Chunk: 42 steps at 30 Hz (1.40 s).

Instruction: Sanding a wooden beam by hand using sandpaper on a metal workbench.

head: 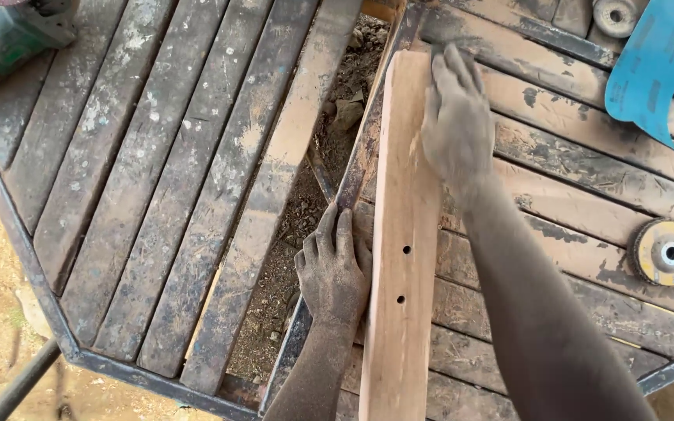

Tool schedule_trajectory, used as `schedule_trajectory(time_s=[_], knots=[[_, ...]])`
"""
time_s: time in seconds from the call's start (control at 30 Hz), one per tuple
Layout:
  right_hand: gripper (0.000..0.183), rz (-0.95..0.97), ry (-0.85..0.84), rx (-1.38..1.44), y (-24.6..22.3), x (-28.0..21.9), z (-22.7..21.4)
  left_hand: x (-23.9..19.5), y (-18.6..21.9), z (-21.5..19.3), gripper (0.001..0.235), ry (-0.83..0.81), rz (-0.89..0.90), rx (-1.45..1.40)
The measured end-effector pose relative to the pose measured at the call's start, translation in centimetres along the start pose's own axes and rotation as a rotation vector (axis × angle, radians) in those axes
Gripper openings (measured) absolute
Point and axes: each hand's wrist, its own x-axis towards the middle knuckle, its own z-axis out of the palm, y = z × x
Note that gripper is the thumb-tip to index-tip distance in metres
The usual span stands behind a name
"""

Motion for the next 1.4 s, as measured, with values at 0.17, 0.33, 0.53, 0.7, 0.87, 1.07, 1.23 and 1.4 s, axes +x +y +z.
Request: schedule_trajectory(time_s=[0.17,0.33,0.53,0.7,0.87,1.07,1.23,1.4], knots=[[0.045,0.109,0.041,0.238,-0.5,0.3,0.4,0.0,-0.2,-0.2,0.032,-0.011,0.013,0.017],[0.049,0.215,0.014,0.383,-6.0,-16.7,-3.5,-0.1,-0.2,0.1,0.033,-0.018,0.013,0.043],[0.053,0.081,-0.051,-0.057,-7.8,-35.3,-4.3,-0.5,-0.3,0.4,0.035,0.009,0.039,0.081],[0.046,-0.045,-0.045,-0.256,-8.5,-34.3,-4.0,-0.4,-0.2,0.4,0.033,-0.002,0.026,0.085],[0.052,-0.057,-0.056,-0.286,-5.2,-19.7,-0.9,-0.8,-0.5,0.8,0.039,-0.007,0.006,0.089],[0.041,-0.055,0.029,-0.401,-5.8,-11.1,-0.5,-0.8,-0.7,1.3,0.042,0.034,-0.014,0.085],[0.048,-0.126,-0.078,-0.562,-6.9,-16.4,-1.9,-0.3,-0.4,1.3,0.040,0.058,-0.017,0.054],[0.060,0.097,-0.191,-0.491,-4.5,-9.7,1.2,-0.2,-0.1,1.2,0.043,0.026,-0.035,0.010]])
